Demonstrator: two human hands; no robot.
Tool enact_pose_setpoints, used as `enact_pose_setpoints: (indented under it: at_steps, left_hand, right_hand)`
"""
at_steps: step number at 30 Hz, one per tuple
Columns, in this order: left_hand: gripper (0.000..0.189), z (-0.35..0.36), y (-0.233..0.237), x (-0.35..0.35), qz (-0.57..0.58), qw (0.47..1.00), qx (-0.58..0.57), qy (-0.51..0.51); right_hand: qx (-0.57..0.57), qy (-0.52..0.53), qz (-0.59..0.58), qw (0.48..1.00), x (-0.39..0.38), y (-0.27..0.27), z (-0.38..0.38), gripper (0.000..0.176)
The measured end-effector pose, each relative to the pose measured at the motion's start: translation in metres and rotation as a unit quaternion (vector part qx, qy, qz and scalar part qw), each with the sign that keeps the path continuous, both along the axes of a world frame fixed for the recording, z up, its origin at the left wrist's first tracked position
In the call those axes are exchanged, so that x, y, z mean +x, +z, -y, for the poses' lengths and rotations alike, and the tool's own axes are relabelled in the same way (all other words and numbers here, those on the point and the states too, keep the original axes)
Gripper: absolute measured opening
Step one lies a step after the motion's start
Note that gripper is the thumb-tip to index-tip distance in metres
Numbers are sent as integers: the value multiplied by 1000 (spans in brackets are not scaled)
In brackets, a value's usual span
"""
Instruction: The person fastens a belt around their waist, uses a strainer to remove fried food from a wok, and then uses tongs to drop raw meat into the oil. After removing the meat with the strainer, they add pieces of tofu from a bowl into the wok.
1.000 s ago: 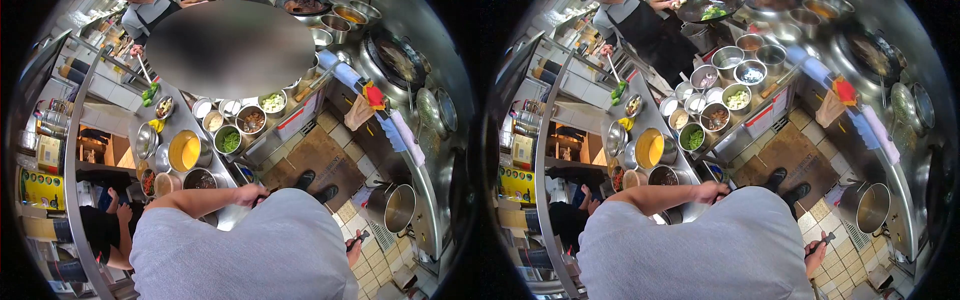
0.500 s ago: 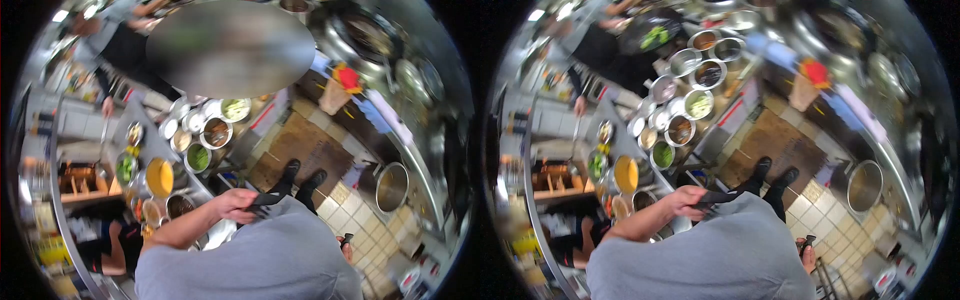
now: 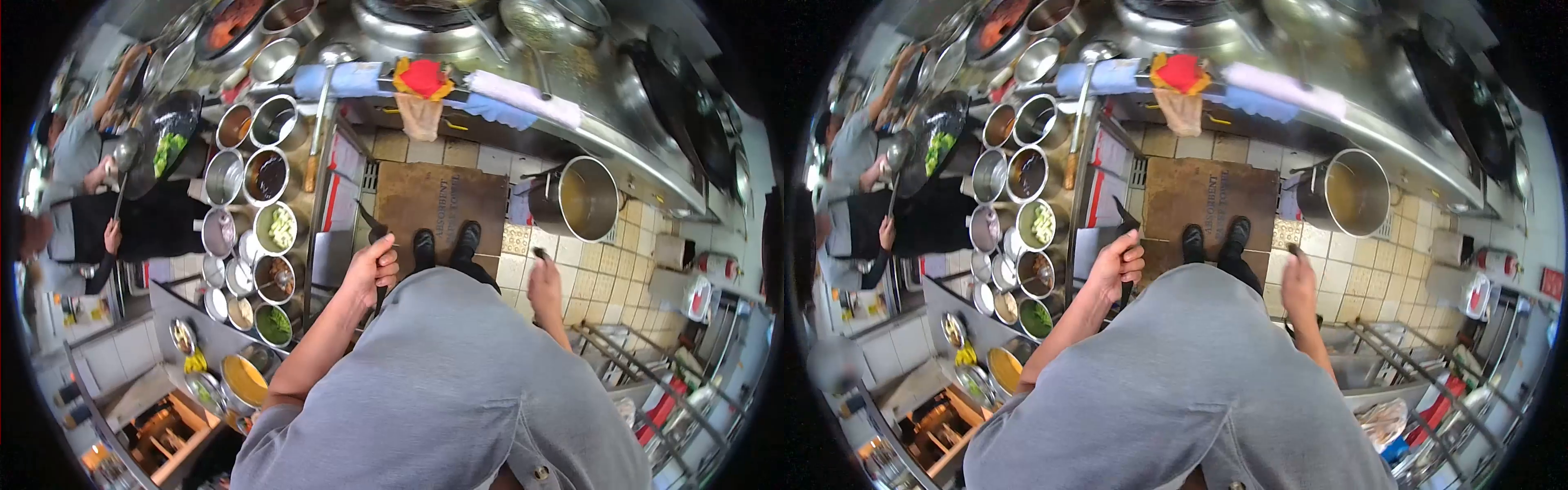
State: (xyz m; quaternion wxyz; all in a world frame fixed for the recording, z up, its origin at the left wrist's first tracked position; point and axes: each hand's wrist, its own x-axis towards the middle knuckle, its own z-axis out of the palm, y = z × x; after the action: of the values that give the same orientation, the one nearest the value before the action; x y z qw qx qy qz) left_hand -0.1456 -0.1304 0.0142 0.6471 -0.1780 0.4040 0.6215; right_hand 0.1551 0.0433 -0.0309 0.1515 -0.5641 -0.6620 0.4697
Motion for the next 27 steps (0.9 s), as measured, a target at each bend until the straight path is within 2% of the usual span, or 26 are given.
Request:
enact_pose_setpoints:
  at_steps: [1, 2, 3, 4, 6, 8, 9, 10, 12, 13, 15, 19, 21, 23, 24, 25, 27]
  left_hand:
    - [18, -11, 2, 1, -106, 991, -37, -67]
    - [18, -24, 3, 0, -105, 990, -32, -88]
    - [18, -35, 4, 0, -128, 984, -36, -120]
    - [19, -44, 6, 1, -150, 976, -40, -153]
    - [18, -58, 10, 9, -165, 959, -31, -227]
    - [19, -68, 7, 10, -227, 912, 50, -337]
    - [20, -75, 14, 9, -233, 909, 42, -342]
    - [20, -79, 9, 6, -234, 907, 45, -349]
    - [27, -85, 0, 0, -370, 824, 93, -419]
    - [27, -88, -1, -3, -371, 823, 94, -420]
    - [33, -92, 0, -4, -477, 726, 111, -483]
    - [33, -94, -4, -9, -496, 717, 137, -469]
    - [31, -93, -11, -13, -416, 797, 146, -412]
    - [31, -94, -11, -18, -413, 797, 135, -419]
    - [30, -95, -8, -18, -407, 796, 127, -429]
    - [31, -97, -4, -16, -458, 760, 146, -437]
    - [31, -97, -8, -16, -438, 768, 151, -442]
  right_hand:
    - [-47, 52, 62, 996, -27, 30, 2, 35]
    - [62, 99, 47, 992, -37, 12, 8, 36]
    - [-22, 136, -12, 990, -61, 44, 8, 37]
    - [-4, 172, -15, 985, -70, 37, 10, 37]
    - [-33, 151, -37, 987, -88, 49, 12, 38]
    - [-102, 217, -72, 968, -99, 54, 9, 38]
    - [-102, 205, -73, 971, -102, 47, 10, 38]
    - [-98, 236, -120, 959, -107, 37, 10, 38]
    - [-92, 270, -165, 944, -119, 34, 7, 38]
    - [-106, 296, -183, 931, -125, 38, 6, 38]
    - [-136, 351, -175, 910, -131, 56, 0, 37]
    - [-119, 377, -121, 910, -135, 70, -4, 32]
    - [-82, 363, -145, 917, -136, 68, 0, 30]
    - [-45, 348, -171, 921, -139, 67, 0, 28]
    - [-71, 340, -150, 925, -141, 72, -2, 27]
    - [-96, 332, -128, 930, -142, 76, -4, 25]
    - [-92, 328, -130, 931, -143, 75, -4, 25]
